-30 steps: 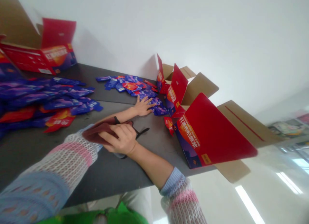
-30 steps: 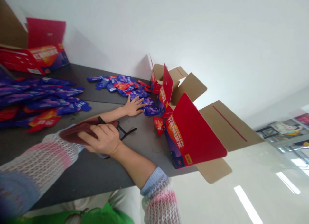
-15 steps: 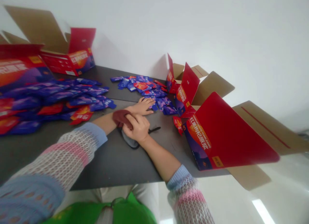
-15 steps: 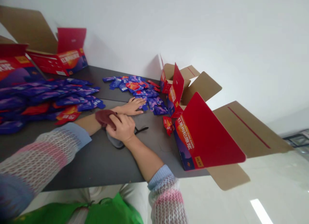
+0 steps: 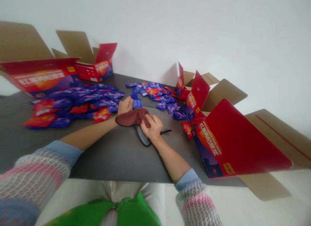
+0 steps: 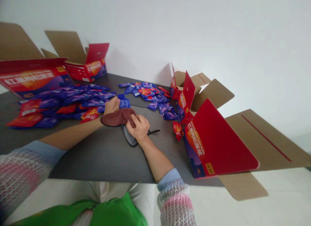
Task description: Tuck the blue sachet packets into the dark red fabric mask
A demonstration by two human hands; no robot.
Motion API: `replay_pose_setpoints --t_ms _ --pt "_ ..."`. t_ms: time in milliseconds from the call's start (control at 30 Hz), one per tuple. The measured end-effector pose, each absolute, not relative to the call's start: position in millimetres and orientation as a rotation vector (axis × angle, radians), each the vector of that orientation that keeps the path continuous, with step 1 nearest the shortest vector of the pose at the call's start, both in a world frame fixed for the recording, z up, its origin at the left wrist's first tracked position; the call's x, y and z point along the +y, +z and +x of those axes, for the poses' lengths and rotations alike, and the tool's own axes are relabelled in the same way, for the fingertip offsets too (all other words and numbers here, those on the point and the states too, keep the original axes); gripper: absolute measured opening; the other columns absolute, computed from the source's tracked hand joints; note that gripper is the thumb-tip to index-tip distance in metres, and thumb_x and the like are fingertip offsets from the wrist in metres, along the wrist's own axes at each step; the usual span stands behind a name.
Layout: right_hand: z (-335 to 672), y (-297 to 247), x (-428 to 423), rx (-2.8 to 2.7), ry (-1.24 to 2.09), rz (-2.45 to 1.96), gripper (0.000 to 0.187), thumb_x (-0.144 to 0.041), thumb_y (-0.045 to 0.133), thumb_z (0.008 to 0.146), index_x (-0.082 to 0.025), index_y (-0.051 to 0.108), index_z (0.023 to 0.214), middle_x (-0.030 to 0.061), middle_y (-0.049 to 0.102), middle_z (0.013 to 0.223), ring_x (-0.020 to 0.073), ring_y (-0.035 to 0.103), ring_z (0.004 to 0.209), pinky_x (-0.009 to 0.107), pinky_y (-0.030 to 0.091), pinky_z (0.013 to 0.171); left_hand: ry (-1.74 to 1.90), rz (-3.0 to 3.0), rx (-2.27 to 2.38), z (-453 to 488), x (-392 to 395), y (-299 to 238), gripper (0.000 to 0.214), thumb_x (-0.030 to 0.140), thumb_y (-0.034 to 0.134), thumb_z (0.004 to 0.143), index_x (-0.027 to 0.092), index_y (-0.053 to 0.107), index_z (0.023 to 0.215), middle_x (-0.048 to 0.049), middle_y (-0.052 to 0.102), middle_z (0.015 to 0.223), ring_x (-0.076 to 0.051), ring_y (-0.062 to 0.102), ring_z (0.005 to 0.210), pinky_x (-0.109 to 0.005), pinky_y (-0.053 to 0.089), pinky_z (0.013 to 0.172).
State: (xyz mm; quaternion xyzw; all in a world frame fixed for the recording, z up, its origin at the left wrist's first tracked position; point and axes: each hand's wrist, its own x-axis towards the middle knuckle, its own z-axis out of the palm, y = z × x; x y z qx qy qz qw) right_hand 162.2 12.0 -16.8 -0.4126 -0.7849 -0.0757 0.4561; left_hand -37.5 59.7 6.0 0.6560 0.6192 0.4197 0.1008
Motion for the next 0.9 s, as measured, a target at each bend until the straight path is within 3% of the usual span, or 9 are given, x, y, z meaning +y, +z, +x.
replay_pose_setpoints --t_ms 33,167,233,333,433,567,667,767,900 --pt "161.3 -16.2 9.5 -2.002 -0.208 -1.019 0.031 -0.037 0.054 0.089 -0.023 0.075 0.106 0.0061 0.071 0.093 0.0167 0.065 0.086 0.029 0.046 0.08 1.298 1.855 1.806 -38.9 58.3 6.5 0.045 0.042 0.028 0.104 0.018 0.058 0.08 -0.0005 0.052 0.068 -0.014 0.048 0.066 -0.028 0.037 0.063" --pt "155.8 -15.3 3.1 -2.246 -0.242 -1.093 0.035 -0.045 0.053 0.093 -0.027 0.073 0.116 0.0056 0.071 0.098 0.0172 0.063 0.088 0.03 0.042 0.08 1.33 1.649 1.557 -35.8 54.5 -1.7 0.038 0.045 0.052 0.094 0.017 0.054 0.068 0.0023 0.052 0.064 -0.012 0.048 0.059 -0.026 0.043 0.058" --pt "153.2 -14.8 2.9 -2.299 -0.228 -1.179 0.035 -0.047 0.052 0.094 -0.03 0.071 0.118 0.0049 0.07 0.101 0.0172 0.063 0.089 0.03 0.04 0.079 1.358 1.568 1.458 -29.5 48.6 -11.3 0.034 0.041 0.053 0.089 0.019 0.054 0.063 0.0019 0.053 0.061 -0.014 0.05 0.061 -0.027 0.044 0.06" --pt "152.8 -12.3 5.7 -2.298 -0.199 -1.355 0.033 -0.045 0.052 0.095 -0.03 0.07 0.118 0.005 0.07 0.103 0.0183 0.063 0.091 0.03 0.04 0.078 1.384 1.456 1.358 -18.5 37.3 -24.5 0.023 0.039 0.058 0.079 0.018 0.062 0.07 0.0012 0.06 0.066 -0.016 0.055 0.067 -0.027 0.044 0.064" --pt "156.9 -7.7 10.3 -2.252 -0.192 -1.504 0.034 -0.044 0.05 0.097 -0.03 0.068 0.122 0.006 0.069 0.103 0.0201 0.063 0.094 0.03 0.042 0.079 1.345 1.366 1.263 -11.8 30.7 -28.0 0.026 0.042 0.063 0.072 0.018 0.068 0.08 0.0003 0.066 0.072 -0.017 0.059 0.069 -0.026 0.045 0.063" --pt "162.4 -2.3 15.5 -2.169 -0.225 -1.621 0.049 -0.036 0.048 0.098 -0.035 0.047 0.147 0.0076 0.064 0.119 0.0197 0.063 0.095 0.03 0.045 0.076 1.268 1.275 1.166 -10.6 30.1 -23.4 0.035 0.042 0.065 0.07 0.017 0.071 0.093 -0.0041 0.072 0.081 -0.018 0.065 0.07 -0.027 0.048 0.06" --pt "161.8 -1.0 17.3 -2.146 -0.247 -1.675 0.058 -0.031 0.043 0.1 -0.04 0.029 0.155 0.0083 0.06 0.126 0.0192 0.064 0.092 0.03 0.047 0.073 1.197 1.208 1.154 -11.0 31.3 -23.5 0.032 0.034 0.063 0.066 0.015 0.071 0.091 -0.0041 0.068 0.065 -0.018 0.063 0.053 -0.027 0.045 0.05" --pt "159.1 -2.5 18.4 -2.181 -0.261 -1.72 0.055 -0.028 0.041 0.1 -0.039 0.034 0.153 0.0093 0.063 0.119 0.0221 0.064 0.095 0.033 0.048 0.076 1.215 1.151 1.171 -9.9 31.0 -27.0 0.026 0.03 0.063 0.063 0.015 0.07 0.083 -0.0006 0.062 0.053 -0.018 0.06 0.048 -0.027 0.045 0.05" --pt "160.9 -6.1 20.6 -2.124 -0.227 -1.687 0.044 -0.028 0.043 0.099 -0.027 0.051 0.142 0.0105 0.068 0.112 0.024 0.064 0.098 0.035 0.049 0.081 1.249 1.121 1.151 -10.4 28.7 -29.3 0.031 0.036 0.069 0.061 0.015 0.073 0.083 -0.0043 0.071 0.068 -0.021 0.066 0.063 -0.032 0.051 0.064"
